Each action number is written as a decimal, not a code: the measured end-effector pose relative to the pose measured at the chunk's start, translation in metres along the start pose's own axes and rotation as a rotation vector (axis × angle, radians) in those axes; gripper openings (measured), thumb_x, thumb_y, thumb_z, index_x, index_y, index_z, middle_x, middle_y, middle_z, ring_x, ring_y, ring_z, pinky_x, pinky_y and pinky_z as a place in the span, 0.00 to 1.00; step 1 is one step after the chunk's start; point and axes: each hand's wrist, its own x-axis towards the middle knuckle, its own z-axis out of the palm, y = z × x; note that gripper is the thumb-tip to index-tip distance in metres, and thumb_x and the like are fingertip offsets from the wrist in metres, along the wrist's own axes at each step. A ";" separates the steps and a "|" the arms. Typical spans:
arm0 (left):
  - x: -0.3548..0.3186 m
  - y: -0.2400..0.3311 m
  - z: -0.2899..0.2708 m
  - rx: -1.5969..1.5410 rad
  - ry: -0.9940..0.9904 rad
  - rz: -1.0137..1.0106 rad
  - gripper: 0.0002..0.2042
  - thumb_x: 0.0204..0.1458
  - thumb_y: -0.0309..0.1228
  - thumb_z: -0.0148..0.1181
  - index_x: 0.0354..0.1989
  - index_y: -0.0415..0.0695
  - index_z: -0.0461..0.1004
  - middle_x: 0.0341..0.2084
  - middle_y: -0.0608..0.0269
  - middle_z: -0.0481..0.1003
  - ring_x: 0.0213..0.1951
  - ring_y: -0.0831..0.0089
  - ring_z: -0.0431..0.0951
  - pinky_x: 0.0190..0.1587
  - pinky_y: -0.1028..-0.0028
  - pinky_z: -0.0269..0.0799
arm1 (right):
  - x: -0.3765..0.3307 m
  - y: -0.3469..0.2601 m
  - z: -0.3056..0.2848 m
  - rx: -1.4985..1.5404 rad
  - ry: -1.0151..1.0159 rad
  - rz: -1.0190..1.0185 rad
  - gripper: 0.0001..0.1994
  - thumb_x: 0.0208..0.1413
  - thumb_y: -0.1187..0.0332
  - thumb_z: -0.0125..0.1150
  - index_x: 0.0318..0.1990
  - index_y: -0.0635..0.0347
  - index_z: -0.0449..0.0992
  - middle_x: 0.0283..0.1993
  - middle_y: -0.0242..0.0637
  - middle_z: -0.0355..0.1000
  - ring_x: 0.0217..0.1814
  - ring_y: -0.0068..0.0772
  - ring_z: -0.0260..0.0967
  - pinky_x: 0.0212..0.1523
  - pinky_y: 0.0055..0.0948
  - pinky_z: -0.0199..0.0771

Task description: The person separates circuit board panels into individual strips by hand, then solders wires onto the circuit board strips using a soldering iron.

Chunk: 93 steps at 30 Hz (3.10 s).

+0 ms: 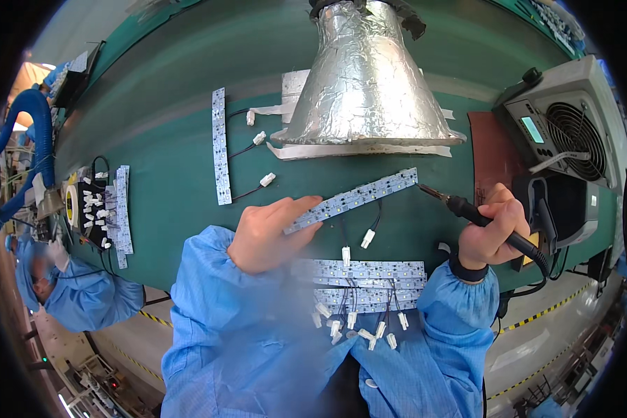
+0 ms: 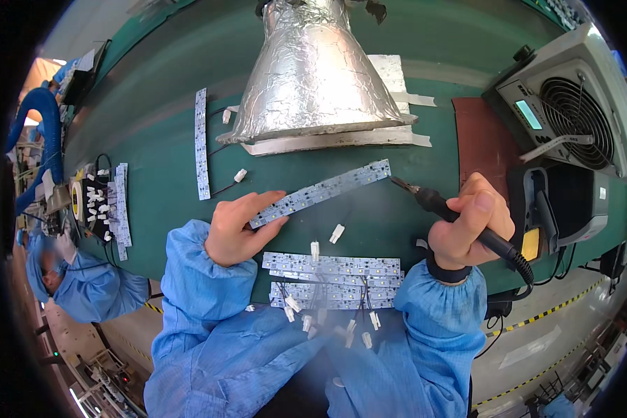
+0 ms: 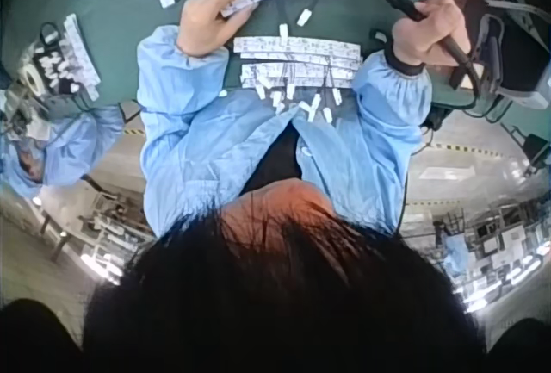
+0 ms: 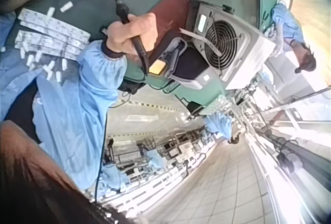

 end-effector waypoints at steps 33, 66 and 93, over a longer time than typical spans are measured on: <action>-0.002 0.007 -0.015 -0.036 -0.008 -0.038 0.19 0.47 0.26 0.71 0.49 0.35 0.79 0.31 0.50 0.82 0.26 0.63 0.82 0.31 0.71 0.76 | 0.016 0.005 0.000 0.035 0.319 0.034 0.21 0.61 0.69 0.47 0.15 0.58 0.53 0.14 0.30 0.48 0.16 0.21 0.43 0.21 0.25 0.43; -0.048 -0.048 -0.048 0.102 0.535 -0.574 0.20 0.56 0.23 0.61 0.58 0.36 0.72 0.44 0.58 0.77 0.37 0.71 0.77 0.36 0.71 0.74 | 0.005 0.002 0.001 0.103 0.218 0.095 0.21 0.66 0.70 0.48 0.17 0.62 0.58 0.16 0.29 0.52 0.18 0.19 0.46 0.21 0.25 0.45; 0.014 0.031 -0.007 -0.712 -0.258 -0.502 0.20 0.57 0.24 0.65 0.59 0.38 0.72 0.39 0.65 0.77 0.39 0.79 0.75 0.37 0.80 0.71 | 0.026 -0.005 -0.019 0.158 0.554 0.001 0.21 0.63 0.68 0.47 0.16 0.55 0.52 0.14 0.29 0.49 0.17 0.21 0.45 0.23 0.27 0.44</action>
